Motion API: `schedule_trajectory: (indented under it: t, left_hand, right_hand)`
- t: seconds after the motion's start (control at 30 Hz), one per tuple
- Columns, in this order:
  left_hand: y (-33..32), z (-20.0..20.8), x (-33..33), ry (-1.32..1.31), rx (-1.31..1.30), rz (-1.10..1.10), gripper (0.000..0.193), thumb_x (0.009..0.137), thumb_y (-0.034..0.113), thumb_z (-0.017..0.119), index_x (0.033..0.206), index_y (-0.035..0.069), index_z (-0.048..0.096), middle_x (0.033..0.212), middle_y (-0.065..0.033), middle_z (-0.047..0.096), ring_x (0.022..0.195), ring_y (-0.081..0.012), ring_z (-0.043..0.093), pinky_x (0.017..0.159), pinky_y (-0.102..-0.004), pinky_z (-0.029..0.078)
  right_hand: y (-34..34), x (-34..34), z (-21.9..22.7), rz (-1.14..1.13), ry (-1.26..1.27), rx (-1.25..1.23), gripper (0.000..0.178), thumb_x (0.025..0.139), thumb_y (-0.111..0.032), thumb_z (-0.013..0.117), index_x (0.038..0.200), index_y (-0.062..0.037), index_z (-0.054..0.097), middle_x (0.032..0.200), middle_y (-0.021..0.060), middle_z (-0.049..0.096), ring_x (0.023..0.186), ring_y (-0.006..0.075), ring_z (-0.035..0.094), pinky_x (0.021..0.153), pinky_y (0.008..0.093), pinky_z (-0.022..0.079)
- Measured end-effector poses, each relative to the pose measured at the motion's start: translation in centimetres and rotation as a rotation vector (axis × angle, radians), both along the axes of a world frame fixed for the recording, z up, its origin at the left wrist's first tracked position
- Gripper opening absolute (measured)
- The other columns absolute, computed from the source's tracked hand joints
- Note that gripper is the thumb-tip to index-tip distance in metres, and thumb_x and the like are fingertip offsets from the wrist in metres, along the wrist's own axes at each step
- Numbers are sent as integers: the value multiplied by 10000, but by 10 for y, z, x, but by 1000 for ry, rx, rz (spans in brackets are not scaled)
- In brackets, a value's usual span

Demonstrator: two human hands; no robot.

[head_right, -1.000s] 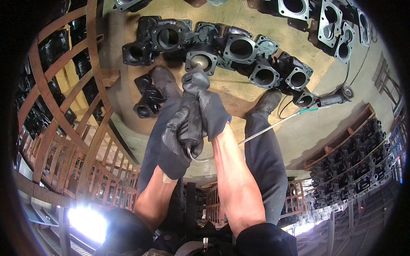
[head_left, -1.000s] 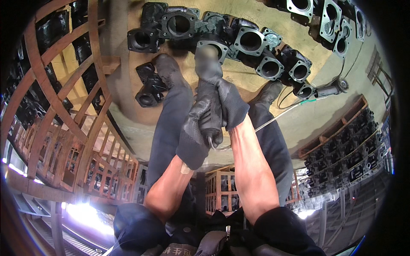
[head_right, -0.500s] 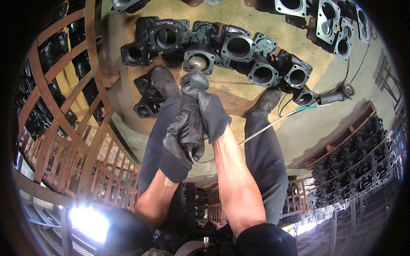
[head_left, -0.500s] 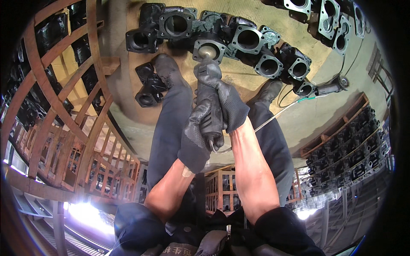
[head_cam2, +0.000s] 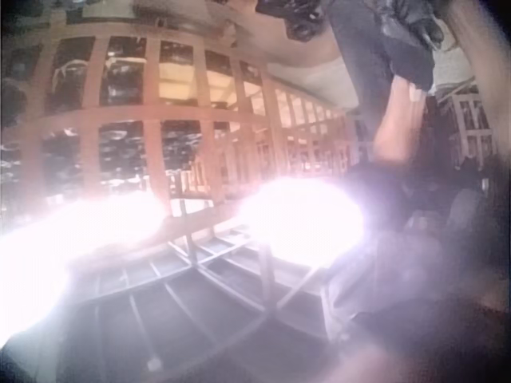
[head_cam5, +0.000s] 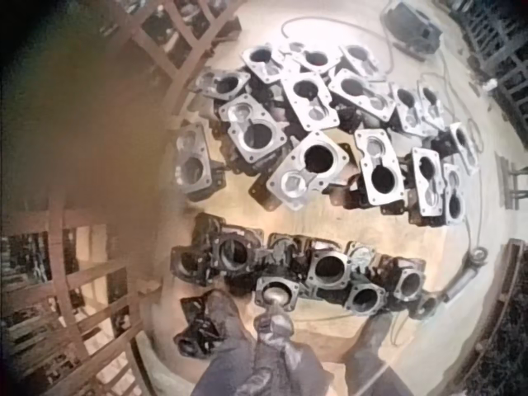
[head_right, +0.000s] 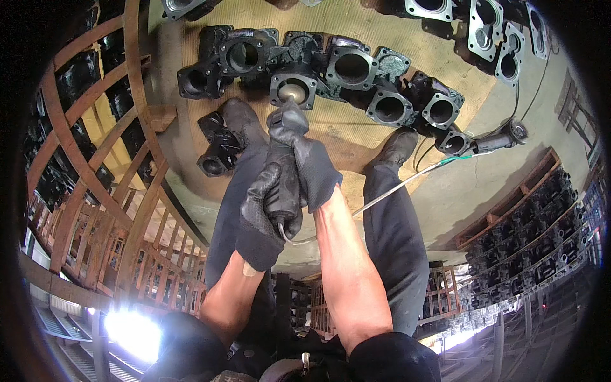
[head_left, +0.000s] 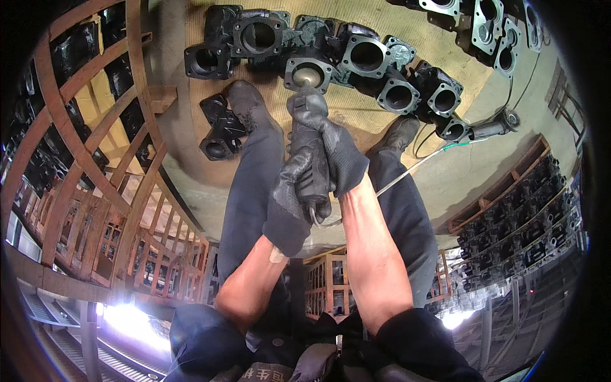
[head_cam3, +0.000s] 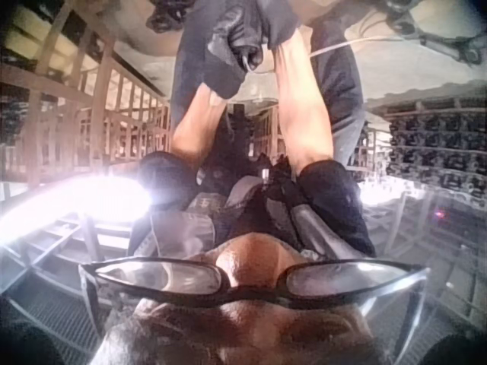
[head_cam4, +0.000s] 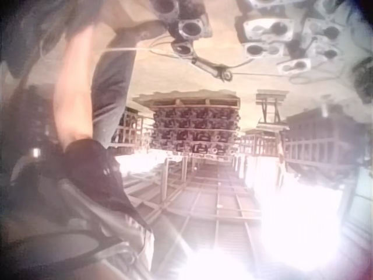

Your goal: The person uses a handheld rotary tool to grind the interior surfaces of several dark metal parts laid out on a wooden board. The person moves the tool across each part's inner cavity and then sets the tool down.

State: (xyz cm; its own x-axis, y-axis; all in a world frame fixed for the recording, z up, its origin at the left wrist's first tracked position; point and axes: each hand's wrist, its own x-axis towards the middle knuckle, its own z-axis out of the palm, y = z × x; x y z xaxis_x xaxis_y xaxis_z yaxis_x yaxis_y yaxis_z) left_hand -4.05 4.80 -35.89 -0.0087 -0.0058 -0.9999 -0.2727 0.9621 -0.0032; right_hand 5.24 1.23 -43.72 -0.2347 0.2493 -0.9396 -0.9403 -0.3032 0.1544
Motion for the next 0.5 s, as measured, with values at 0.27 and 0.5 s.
schedule_trajectory:
  t: [0.27,0.5]
  left_hand:
    - [2,6,-4,-192,-22,-44,270,948,270,588,1053,23,616,797,-70,650,548,-170,608,422,-294,504]
    - [-2,14,7,-59,27,-105,302,951,303,581,1061,24,616,763,-55,626,482,-151,558,395,-282,474]
  right_hand:
    - [-4,-1,-3,-40,-4,28,464,839,-303,696,1115,47,567,848,130,636,656,210,649,596,324,568]
    - [-2,8,7,55,60,-40,468,840,-337,695,1106,28,571,825,124,634,631,208,643,559,312,559]
